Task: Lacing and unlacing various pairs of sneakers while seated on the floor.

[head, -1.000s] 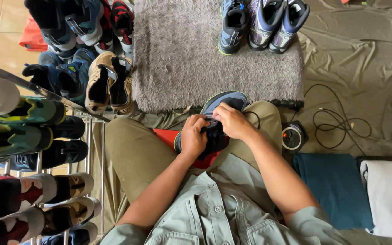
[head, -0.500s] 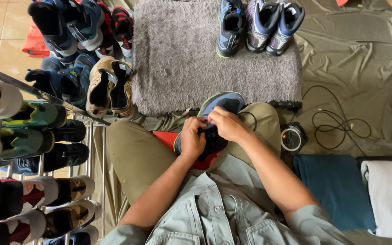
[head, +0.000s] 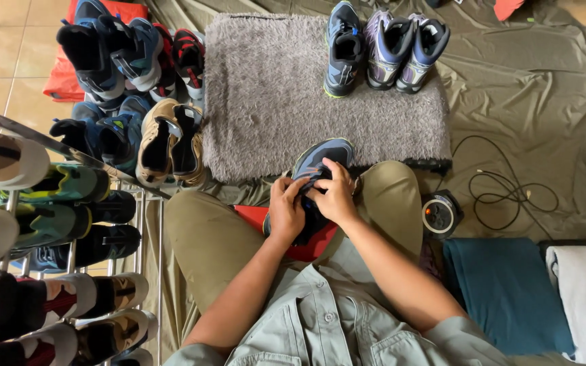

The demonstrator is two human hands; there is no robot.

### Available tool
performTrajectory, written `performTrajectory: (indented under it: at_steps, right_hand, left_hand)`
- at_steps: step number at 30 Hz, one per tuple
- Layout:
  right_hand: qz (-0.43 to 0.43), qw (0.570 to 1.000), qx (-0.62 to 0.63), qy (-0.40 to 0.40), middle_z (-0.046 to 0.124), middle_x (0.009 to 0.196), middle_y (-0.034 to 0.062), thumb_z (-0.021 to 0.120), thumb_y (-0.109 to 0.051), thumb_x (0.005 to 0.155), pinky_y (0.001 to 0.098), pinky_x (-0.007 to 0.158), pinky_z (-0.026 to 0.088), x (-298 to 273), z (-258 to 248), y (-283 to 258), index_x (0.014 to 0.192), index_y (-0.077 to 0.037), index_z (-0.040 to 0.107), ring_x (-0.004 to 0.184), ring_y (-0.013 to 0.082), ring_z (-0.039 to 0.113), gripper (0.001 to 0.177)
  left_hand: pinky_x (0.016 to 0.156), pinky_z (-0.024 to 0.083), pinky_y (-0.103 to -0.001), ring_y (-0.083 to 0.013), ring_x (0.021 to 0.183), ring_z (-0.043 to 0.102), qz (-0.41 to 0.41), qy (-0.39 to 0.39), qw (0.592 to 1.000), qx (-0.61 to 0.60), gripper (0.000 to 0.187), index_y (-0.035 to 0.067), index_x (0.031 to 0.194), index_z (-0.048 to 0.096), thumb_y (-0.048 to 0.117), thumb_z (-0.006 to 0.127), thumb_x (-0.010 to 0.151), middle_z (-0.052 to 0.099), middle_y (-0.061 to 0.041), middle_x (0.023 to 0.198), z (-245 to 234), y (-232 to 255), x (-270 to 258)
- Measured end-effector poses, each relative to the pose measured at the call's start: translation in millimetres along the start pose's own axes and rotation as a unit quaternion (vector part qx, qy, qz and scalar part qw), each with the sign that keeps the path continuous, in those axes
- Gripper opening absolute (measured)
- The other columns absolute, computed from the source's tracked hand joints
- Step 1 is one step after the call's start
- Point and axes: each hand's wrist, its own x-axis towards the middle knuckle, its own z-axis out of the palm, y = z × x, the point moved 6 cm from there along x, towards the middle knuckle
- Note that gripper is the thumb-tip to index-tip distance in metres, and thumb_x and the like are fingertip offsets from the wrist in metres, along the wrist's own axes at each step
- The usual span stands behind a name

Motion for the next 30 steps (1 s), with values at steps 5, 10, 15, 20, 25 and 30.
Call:
performTrajectory:
  at_steps: [5,10,15,20,25,30]
  right_hand:
    - [-0.030,0.998,0.025,0.053,0.053,0.150,0.0050,0.082,-0.024,0.078,0.0523,0.114,0.037,-4.4,3.8,-13.7,0.082,-0.015,0.080,0.140,0.0390,0.046,0.010]
    - [-0.021,0.997,0.048,0.049,0.052,0.152,0.0073,0.083,-0.026,0.074,0.0556,0.115,0.038,-5.3,14.7,-3.2,0.084,-0.013,0.079,0.140,0.0434,0.046,0.016]
    - [-0.115,0.991,0.003,0.074,0.058,0.139,-0.0011,0.073,-0.019,0.076,0.0451,0.115,0.034,-6.6,-9.5,-34.7,0.068,-0.014,0.071,0.141,0.0305,0.046,0.010]
    - [-0.162,0.985,-0.006,0.050,0.061,0.133,-0.0024,0.073,-0.020,0.075,0.0447,0.113,0.031,-22.7,-31.1,-52.3,0.069,-0.016,0.071,0.139,0.0273,0.047,0.008]
    - [-0.092,0.993,-0.047,0.056,0.055,0.144,-0.0039,0.082,-0.036,0.077,0.0473,0.114,0.029,-0.2,-6.7,-30.6,0.084,-0.024,0.079,0.144,0.0266,0.041,0.014]
    - [0.003,0.998,-0.047,-0.042,0.052,0.150,-0.0071,0.082,-0.035,0.076,0.0470,0.117,0.031,17.2,35.4,-15.3,0.082,-0.027,0.081,0.149,0.0278,0.037,0.010]
  left_hand:
    - [0.094,0.053,-0.041,-0.0283,0.110,0.058,-0.025,0.023,0.998,-0.051,0.042,0.027,0.116,0.074,-0.001,0.064,0.086,0.054,-0.002,0.107,-7.3,-4.5,1.1]
    - [0.094,0.054,-0.041,-0.0278,0.109,0.060,-0.034,0.028,0.997,-0.057,0.035,0.024,0.108,0.076,-0.001,0.065,0.086,0.056,-0.002,0.105,-6.2,-7.2,1.0]
    - [0.090,0.055,-0.043,-0.0309,0.105,0.063,-0.035,0.070,0.996,-0.039,0.030,0.016,0.093,0.066,-0.008,0.062,0.076,0.058,-0.004,0.102,-13.6,3.0,0.0]
    - [0.087,0.054,-0.045,-0.0344,0.098,0.064,-0.075,0.113,0.990,-0.042,0.025,0.017,0.089,0.061,-0.005,0.062,0.079,0.059,-0.006,0.096,-6.8,-47.5,11.6]
    - [0.087,0.054,-0.045,-0.0338,0.098,0.065,-0.096,0.104,0.988,-0.064,0.028,0.018,0.093,0.060,-0.007,0.065,0.080,0.059,-0.006,0.095,-11.3,-25.9,4.1]
    - [0.084,0.056,-0.046,-0.0364,0.097,0.067,-0.105,0.079,0.991,-0.041,0.024,0.015,0.095,0.059,-0.004,0.066,0.082,0.059,-0.006,0.095,-12.4,-23.4,2.4]
